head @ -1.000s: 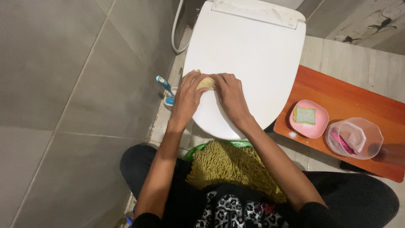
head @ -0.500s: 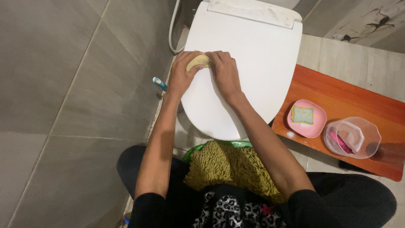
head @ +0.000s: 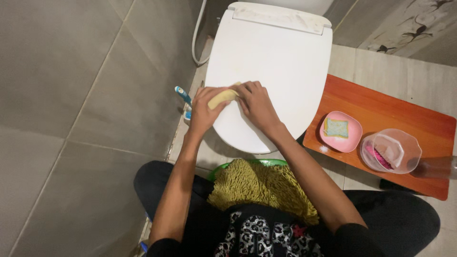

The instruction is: The person wipes the toilet seat and lid with a yellow cloth, then cleans the tank and cistern. The person folds the cloth and continues wiping the seat and lid.

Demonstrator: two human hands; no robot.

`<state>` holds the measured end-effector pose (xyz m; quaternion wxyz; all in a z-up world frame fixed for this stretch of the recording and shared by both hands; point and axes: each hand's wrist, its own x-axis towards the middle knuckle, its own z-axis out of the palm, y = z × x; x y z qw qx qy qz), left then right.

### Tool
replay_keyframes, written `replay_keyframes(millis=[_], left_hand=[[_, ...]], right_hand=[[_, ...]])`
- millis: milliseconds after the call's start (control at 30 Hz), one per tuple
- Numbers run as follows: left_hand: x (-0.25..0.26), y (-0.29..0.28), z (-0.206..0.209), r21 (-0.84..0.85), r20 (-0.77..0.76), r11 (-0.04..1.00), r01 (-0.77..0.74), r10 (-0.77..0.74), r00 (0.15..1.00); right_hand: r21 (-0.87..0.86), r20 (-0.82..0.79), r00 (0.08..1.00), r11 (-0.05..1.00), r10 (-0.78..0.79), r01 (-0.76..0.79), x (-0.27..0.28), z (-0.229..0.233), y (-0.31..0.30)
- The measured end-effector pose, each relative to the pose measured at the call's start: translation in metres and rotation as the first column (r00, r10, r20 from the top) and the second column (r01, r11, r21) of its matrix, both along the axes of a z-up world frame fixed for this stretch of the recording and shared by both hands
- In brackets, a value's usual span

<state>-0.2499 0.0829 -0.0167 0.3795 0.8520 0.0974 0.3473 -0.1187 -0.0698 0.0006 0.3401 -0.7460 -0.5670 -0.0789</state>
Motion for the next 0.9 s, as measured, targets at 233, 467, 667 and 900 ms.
replay_keyframes(millis=[233, 467, 667, 900], left_hand=[[-0.023, -0.024, -0.006, -0.004, 0.015, 1.000, 0.001, -0.001, 1.000], [-0.032, -0.040, 0.006, 0.057, -0.114, 0.998, 0.015, -0.009, 0.993], [-0.015, -0.061, 0.038, 0.213, -0.105, 0.976, -0.048, 0.072, 0.992], [0.012, -0.092, 0.093, -0.012, -0.119, 0.977, 0.212, -0.212, 0.970]], right_hand=[[-0.081, -0.167, 0.986, 0.997, -0.028, 0.014, -0.028, 0.012, -0.030], [-0.179, -0.601, 0.784, 0.982, -0.156, 0.058, -0.024, 0.023, -0.060], [0.071, -0.422, 0.904, 0.992, -0.063, 0.102, -0.025, 0.037, -0.078], [0.182, -0.620, 0.782, 0.959, -0.061, 0.218, -0.014, 0.060, -0.103]])
